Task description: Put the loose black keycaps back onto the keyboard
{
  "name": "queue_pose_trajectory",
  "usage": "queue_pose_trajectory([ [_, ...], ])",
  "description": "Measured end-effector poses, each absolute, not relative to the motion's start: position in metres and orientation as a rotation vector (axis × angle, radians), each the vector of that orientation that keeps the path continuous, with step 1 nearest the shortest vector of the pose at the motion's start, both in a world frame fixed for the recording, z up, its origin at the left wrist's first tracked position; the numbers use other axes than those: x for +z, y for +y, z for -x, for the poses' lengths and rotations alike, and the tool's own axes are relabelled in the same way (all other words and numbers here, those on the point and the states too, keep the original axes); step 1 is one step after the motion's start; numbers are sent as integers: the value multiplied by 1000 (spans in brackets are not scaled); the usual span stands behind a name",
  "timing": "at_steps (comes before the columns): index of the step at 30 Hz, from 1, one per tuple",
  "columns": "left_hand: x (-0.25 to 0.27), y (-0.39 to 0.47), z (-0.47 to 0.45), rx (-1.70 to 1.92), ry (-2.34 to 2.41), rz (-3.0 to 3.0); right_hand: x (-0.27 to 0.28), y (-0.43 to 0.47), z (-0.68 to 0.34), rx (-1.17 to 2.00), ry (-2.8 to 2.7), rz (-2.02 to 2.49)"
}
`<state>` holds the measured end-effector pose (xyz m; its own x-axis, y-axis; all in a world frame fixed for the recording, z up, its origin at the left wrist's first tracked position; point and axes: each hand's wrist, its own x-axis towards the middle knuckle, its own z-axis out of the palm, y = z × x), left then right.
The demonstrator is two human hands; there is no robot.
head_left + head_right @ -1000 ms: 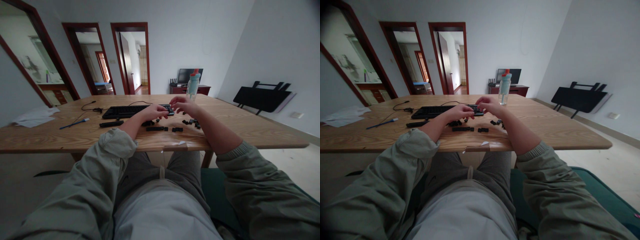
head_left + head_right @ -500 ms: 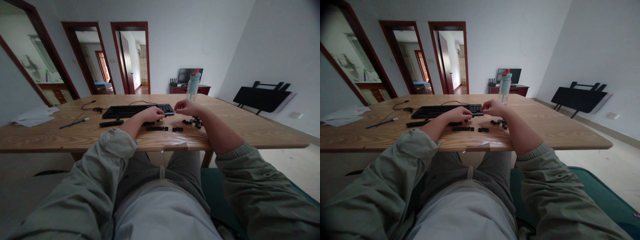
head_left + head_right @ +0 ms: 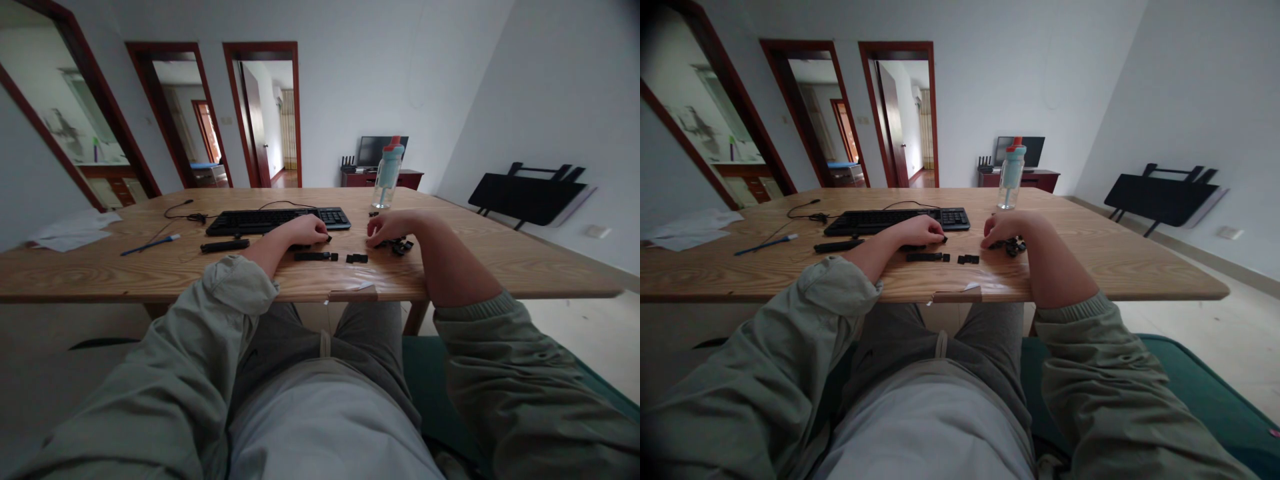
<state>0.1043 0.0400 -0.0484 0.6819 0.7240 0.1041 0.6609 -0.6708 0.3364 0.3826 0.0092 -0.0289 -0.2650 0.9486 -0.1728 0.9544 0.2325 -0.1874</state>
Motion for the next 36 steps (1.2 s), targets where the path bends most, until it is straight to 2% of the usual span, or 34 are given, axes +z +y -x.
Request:
queue_pose_trajectory([
  [24,-57,57,-101,345,1054,-2587,-41,12,-356,-233,2378,-1989],
  [33,-53,53,-100,382,1085,-2588,-38,11,-354,-399,2540,-2028],
  [36,-50,50,-100,459,1057,-2619,-34,6,-351,-608,2758,-1946],
])
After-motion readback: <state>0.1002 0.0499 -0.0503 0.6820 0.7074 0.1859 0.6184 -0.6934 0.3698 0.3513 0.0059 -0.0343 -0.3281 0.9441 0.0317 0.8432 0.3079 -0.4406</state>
